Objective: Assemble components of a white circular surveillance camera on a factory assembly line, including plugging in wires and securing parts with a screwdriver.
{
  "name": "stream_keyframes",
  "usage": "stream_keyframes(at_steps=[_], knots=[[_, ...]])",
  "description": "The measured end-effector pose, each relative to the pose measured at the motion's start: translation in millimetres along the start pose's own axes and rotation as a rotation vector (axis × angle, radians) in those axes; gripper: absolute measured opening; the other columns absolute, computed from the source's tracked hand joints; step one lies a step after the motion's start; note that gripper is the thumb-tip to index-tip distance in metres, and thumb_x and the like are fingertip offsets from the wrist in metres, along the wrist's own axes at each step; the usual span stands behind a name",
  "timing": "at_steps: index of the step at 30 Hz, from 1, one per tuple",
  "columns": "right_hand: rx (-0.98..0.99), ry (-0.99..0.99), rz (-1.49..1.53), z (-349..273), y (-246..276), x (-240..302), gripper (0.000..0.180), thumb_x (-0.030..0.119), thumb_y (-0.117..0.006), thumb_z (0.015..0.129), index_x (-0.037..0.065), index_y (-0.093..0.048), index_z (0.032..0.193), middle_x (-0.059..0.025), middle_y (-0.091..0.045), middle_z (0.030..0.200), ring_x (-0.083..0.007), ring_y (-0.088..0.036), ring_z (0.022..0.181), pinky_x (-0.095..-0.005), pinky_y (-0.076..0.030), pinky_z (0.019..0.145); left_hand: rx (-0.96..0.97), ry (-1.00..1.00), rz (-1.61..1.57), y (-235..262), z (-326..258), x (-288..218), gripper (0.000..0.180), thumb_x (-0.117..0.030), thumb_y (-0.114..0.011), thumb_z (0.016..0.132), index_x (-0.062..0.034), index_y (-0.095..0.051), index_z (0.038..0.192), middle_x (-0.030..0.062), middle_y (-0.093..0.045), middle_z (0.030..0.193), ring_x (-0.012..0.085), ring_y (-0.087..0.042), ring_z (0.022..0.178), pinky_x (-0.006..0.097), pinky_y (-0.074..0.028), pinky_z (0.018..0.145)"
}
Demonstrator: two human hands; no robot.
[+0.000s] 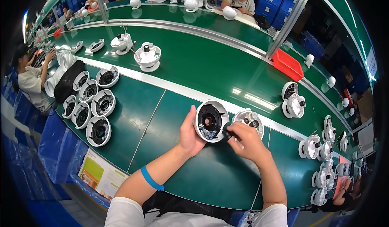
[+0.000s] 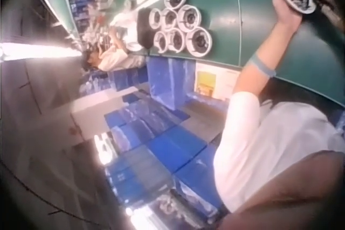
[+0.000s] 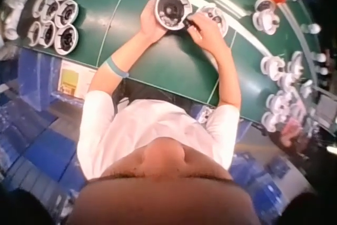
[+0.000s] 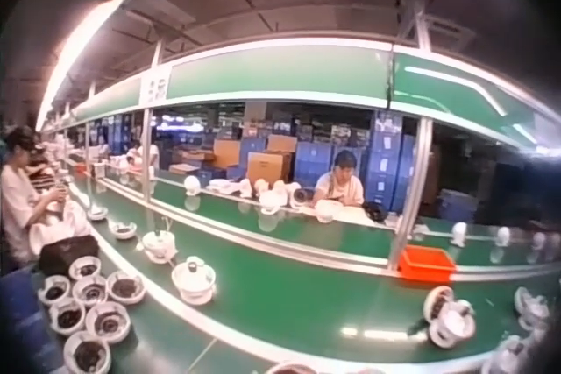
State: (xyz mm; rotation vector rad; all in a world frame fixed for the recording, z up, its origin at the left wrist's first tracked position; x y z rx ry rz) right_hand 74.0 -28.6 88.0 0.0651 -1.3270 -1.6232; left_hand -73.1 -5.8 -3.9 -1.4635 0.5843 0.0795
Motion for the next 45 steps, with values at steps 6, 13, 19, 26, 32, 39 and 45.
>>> stream_keyframes(at_steps=[6, 13, 19, 26, 32, 39, 45], knots=[[0.016, 0.147, -0.295, 5.6, -30.0, 17.3, 0.031, 0.011, -0.080, 0.072, 0.004, -0.068, 0.101, -0.0098, -0.067, 0.084, -0.0284, -0.069, 0.067, -0.0386, -0.055, 0.058, 0.085, -0.112, 0.265, -8.2, -3.5, -6.0, 0.075, -0.048, -0.048, 0.109, -0.0080, -0.021, 0.166, 0.0126, -0.054, 0.148, 0.0226, -0.056, 0.132, 0.040, -0.046, 0.112], [0.065, 0.176, -0.386, 4.0, -39.3, 8.7, 0.035, 0.013, -0.082, 0.069, 0.005, -0.067, 0.099, -0.0063, -0.064, 0.077, -0.0233, -0.066, 0.061, -0.0373, -0.052, 0.053, 0.124, -0.111, 0.394, -7.4, -3.2, -9.0, 0.083, -0.048, -0.054, 0.105, -0.0057, -0.018, 0.166, 0.0141, -0.051, 0.149, 0.0225, -0.056, 0.132, 0.042, -0.050, 0.110], [0.054, 0.215, -0.475, 5.0, -43.3, 17.4, 0.037, 0.011, -0.082, 0.069, 0.005, -0.068, 0.103, -0.0057, -0.060, 0.073, -0.0236, -0.063, 0.059, -0.0376, -0.049, 0.053, 0.189, -0.126, 0.447, -9.5, -7.1, -11.4, 0.089, -0.048, -0.058, 0.101, -0.0025, -0.017, 0.166, 0.0160, -0.053, 0.147, 0.0217, -0.057, 0.129, 0.039, -0.048, 0.111], [0.072, 0.226, -0.491, 6.5, -45.1, 25.1, 0.031, 0.011, -0.080, 0.069, 0.004, -0.064, 0.094, -0.0067, -0.059, 0.074, -0.0231, -0.063, 0.060, -0.0368, -0.049, 0.053, 0.229, -0.217, 0.611, -18.6, -15.5, -15.7, 0.079, -0.032, -0.062, 0.097, 0.0002, -0.031, 0.162, 0.0152, -0.048, 0.150, 0.0238, -0.049, 0.134, 0.037, -0.037, 0.115], [0.101, 0.274, -0.545, -1.1, -50.1, 20.7, 0.013, 0.008, -0.068, 0.078, 0.003, -0.065, 0.090, -0.0042, -0.057, 0.071, -0.0182, -0.063, 0.061, -0.0330, -0.050, 0.052, 0.303, -0.324, 0.838, -29.7, -17.5, -18.2, 0.083, -0.036, -0.064, 0.095, 0.0027, -0.032, 0.161, 0.0178, -0.043, 0.153, 0.0288, -0.045, 0.140, 0.040, -0.031, 0.119], [0.072, 0.244, -0.550, 1.6, -48.9, 21.9, 0.020, 0.007, -0.067, 0.077, 0.001, -0.067, 0.096, -0.0057, -0.060, 0.076, -0.0193, -0.065, 0.061, -0.0342, -0.051, 0.053, 0.306, -0.216, 0.678, -23.1, -13.6, -14.1, 0.079, -0.031, -0.062, 0.097, 0.0005, -0.030, 0.163, 0.0166, -0.045, 0.151, 0.0262, -0.047, 0.138, 0.037, -0.035, 0.116], [0.123, -0.123, 0.064, 9.0, -25.5, 22.3, 0.038, -0.001, -0.073, 0.075, 0.003, -0.068, 0.113, -0.0104, -0.070, 0.113, -0.0234, -0.071, 0.070, -0.0356, -0.057, 0.062, 0.062, -0.098, 0.355, 4.7, -2.3, -8.7, 0.075, -0.045, -0.047, 0.107, -0.0046, -0.022, 0.165, 0.0156, -0.054, 0.148, 0.0245, -0.057, 0.134, 0.038, -0.045, 0.113]])
Point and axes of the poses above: each hand's wrist, its own z-axis towards the middle knuckle, its own y-axis out of the back of the hand, x = y × z, the point moved 7 cm from there along z, towards the middle knuckle
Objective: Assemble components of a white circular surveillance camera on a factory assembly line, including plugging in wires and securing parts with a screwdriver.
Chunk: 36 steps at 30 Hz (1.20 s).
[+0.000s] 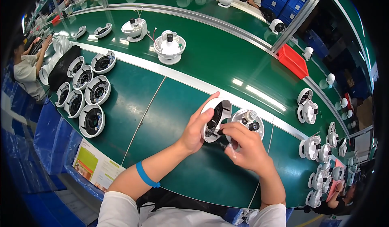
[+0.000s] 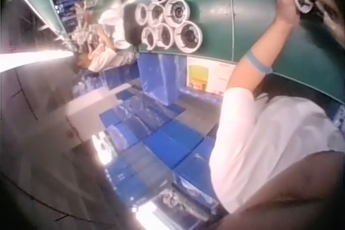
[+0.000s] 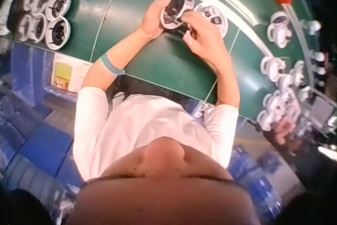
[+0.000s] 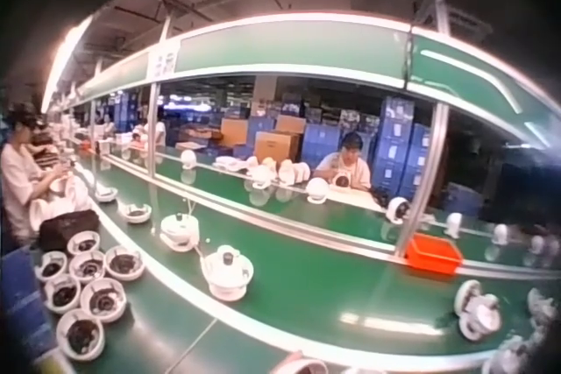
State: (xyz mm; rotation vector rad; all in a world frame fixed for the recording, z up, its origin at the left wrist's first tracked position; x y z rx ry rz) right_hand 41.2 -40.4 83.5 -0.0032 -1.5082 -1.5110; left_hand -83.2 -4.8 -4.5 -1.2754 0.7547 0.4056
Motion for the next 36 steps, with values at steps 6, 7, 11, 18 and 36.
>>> stream_keyframes(at_steps=[6, 7, 11, 18, 36], knots=[[0.086, 0.155, 0.245, -7.1, -1.3, -13.5, 0.032, -0.008, -0.067, 0.079, -0.003, -0.072, 0.110, -0.0162, -0.072, 0.119, -0.0321, -0.074, 0.103, -0.0359, -0.060, 0.085, -0.072, 0.118, -0.108, 5.0, 0.8, 8.7, 0.073, -0.048, -0.045, 0.108, -0.0096, -0.023, 0.166, 0.0141, -0.056, 0.146, 0.0244, -0.059, 0.131, 0.040, -0.049, 0.111], [0.067, 0.149, 0.236, -7.2, -2.6, -15.1, 0.032, -0.009, -0.066, 0.079, -0.003, -0.073, 0.110, -0.0161, -0.073, 0.115, -0.0316, -0.075, 0.099, -0.0352, -0.060, 0.082, -0.055, 0.129, -0.108, 1.5, 1.4, 9.7, 0.073, -0.047, -0.044, 0.108, -0.0096, -0.023, 0.166, 0.0142, -0.055, 0.147, 0.0247, -0.058, 0.132, 0.040, -0.049, 0.111], [0.031, -0.032, 0.307, -6.5, -8.5, -24.5, 0.032, -0.012, -0.064, 0.082, -0.002, -0.073, 0.111, -0.0164, -0.075, 0.098, -0.0300, -0.076, 0.080, -0.0339, -0.060, 0.071, 0.012, 0.178, -0.088, -0.4, 0.9, 18.2, 0.073, -0.047, -0.045, 0.108, -0.0099, -0.021, 0.166, 0.0148, -0.054, 0.148, 0.0252, -0.057, 0.133, 0.040, -0.048, 0.112], [-0.126, -0.018, -0.037, -8.1, -10.1, -14.0, 0.018, 0.001, -0.072, 0.082, 0.002, -0.073, 0.100, -0.0113, -0.073, 0.084, -0.0270, -0.073, 0.068, -0.0367, -0.056, 0.058, 0.046, 0.114, -0.074, -4.4, -1.0, 16.0, 0.078, -0.047, -0.047, 0.106, -0.0060, -0.020, 0.166, 0.0158, -0.053, 0.148, 0.0256, -0.056, 0.134, 0.040, -0.045, 0.114], [-0.123, 0.389, -0.657, -6.5, -38.3, 5.4, 0.016, 0.006, -0.067, 0.075, 0.004, -0.067, 0.091, -0.0012, -0.051, 0.067, -0.0164, -0.057, 0.057, -0.0318, -0.046, 0.049, 0.046, 0.030, 0.127, -4.9, -5.8, 14.2, 0.069, -0.034, -0.056, 0.106, -0.0094, -0.031, 0.165, 0.0048, -0.055, 0.131, 0.0116, -0.050, 0.102, 0.029, -0.045, 0.096]])
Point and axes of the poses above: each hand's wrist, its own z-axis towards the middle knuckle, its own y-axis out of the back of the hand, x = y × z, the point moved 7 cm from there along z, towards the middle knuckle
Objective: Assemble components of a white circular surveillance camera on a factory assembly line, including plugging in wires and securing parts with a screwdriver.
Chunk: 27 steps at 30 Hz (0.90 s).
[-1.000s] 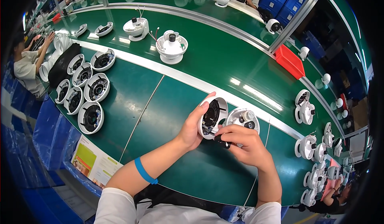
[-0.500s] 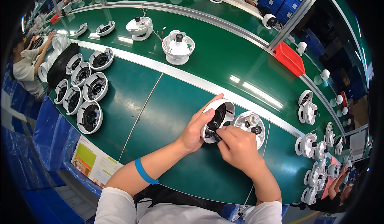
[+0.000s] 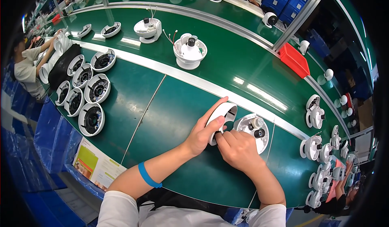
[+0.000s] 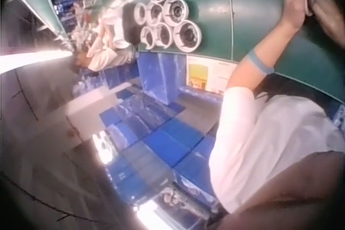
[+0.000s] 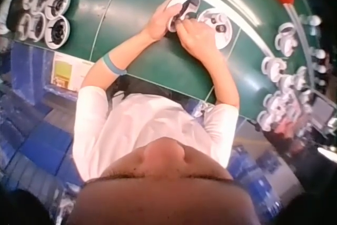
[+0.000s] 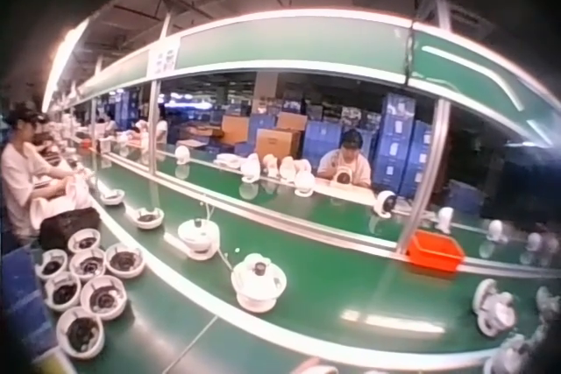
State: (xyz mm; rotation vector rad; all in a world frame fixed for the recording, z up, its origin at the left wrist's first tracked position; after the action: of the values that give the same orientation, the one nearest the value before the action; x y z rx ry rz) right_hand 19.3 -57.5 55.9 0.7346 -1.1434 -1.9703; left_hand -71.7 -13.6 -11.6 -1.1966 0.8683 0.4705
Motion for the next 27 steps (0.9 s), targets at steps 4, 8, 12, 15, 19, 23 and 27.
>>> stream_keyframes(at_steps=[4, 8, 12, 15, 19, 23, 27], knots=[[-0.011, -0.075, 0.107, 0.4, 6.8, -7.6, 0.016, 0.004, -0.070, 0.077, 0.004, -0.068, 0.093, -0.0054, -0.057, 0.072, -0.0195, -0.063, 0.063, -0.0338, -0.048, 0.051, 0.041, 0.009, 0.098, -1.3, 1.4, -1.8, 0.082, -0.041, -0.056, 0.102, -0.0038, -0.020, 0.166, 0.0126, -0.054, 0.143, 0.0190, -0.058, 0.118, 0.035, -0.047, 0.106], [-0.034, -0.480, 0.568, -4.7, 9.4, -35.2, 0.026, -0.004, -0.070, 0.080, -0.002, -0.069, 0.106, -0.0163, -0.069, 0.085, -0.0312, -0.071, 0.075, -0.0377, -0.057, 0.063, 0.001, -0.028, -0.070, 0.1, 4.6, -3.5, 0.082, -0.045, -0.055, 0.102, -0.0043, -0.022, 0.165, 0.0162, -0.053, 0.147, 0.0237, -0.056, 0.132, 0.038, -0.045, 0.112], [-0.112, -0.708, 0.807, -27.5, 6.9, -52.9, 0.028, -0.009, -0.064, 0.085, -0.007, -0.068, 0.112, -0.0195, -0.072, 0.094, -0.0265, -0.073, 0.078, -0.0337, -0.059, 0.067, -0.130, 0.005, -0.317, 6.4, 10.9, 2.3, 0.070, -0.043, -0.051, 0.105, -0.0057, -0.031, 0.161, 0.0139, -0.059, 0.137, 0.0213, -0.064, 0.118, 0.038, -0.058, 0.096], [-0.122, -0.771, 0.723, -27.5, 9.9, -53.7, 0.023, -0.012, -0.062, 0.086, -0.008, -0.069, 0.107, -0.0190, -0.072, 0.093, -0.0290, -0.073, 0.078, -0.0343, -0.059, 0.064, -0.201, 0.005, -0.392, 11.7, 12.5, 1.4, 0.069, -0.047, -0.049, 0.105, -0.0077, -0.033, 0.159, 0.0137, -0.060, 0.134, 0.0242, -0.064, 0.117, 0.044, -0.061, 0.092], [-0.187, -0.466, 0.384, -23.1, 12.9, -44.1, 0.023, -0.007, -0.068, 0.082, -0.005, -0.069, 0.105, -0.0158, -0.068, 0.089, -0.0318, -0.070, 0.074, -0.0371, -0.058, 0.063, -0.211, 0.005, -0.337, 8.1, 13.5, 5.2, 0.066, -0.041, -0.049, 0.105, -0.0062, -0.034, 0.159, 0.0131, -0.061, 0.135, 0.0228, -0.063, 0.119, 0.039, -0.056, 0.098], [-0.145, -0.279, 0.245, -15.8, 17.4, -33.4, 0.027, 0.002, -0.075, 0.076, 0.000, -0.068, 0.102, -0.0098, -0.062, 0.083, -0.0274, -0.068, 0.070, -0.0382, -0.056, 0.058, -0.106, -0.023, -0.033, -1.2, 15.2, 9.8, 0.073, -0.040, -0.053, 0.102, -0.0022, -0.032, 0.161, 0.0149, -0.058, 0.142, 0.0227, -0.058, 0.130, 0.037, -0.045, 0.111], [-0.103, -0.144, 0.197, -21.0, 14.7, -33.9, 0.024, 0.009, -0.078, 0.073, 0.003, -0.065, 0.093, -0.0058, -0.056, 0.078, -0.0196, -0.065, 0.067, -0.0357, -0.052, 0.052, -0.040, -0.023, 0.092, -14.9, 18.6, 19.4, 0.077, -0.037, -0.056, 0.100, 0.0006, -0.030, 0.161, 0.0170, -0.056, 0.145, 0.0236, -0.057, 0.131, 0.036, -0.043, 0.113]])
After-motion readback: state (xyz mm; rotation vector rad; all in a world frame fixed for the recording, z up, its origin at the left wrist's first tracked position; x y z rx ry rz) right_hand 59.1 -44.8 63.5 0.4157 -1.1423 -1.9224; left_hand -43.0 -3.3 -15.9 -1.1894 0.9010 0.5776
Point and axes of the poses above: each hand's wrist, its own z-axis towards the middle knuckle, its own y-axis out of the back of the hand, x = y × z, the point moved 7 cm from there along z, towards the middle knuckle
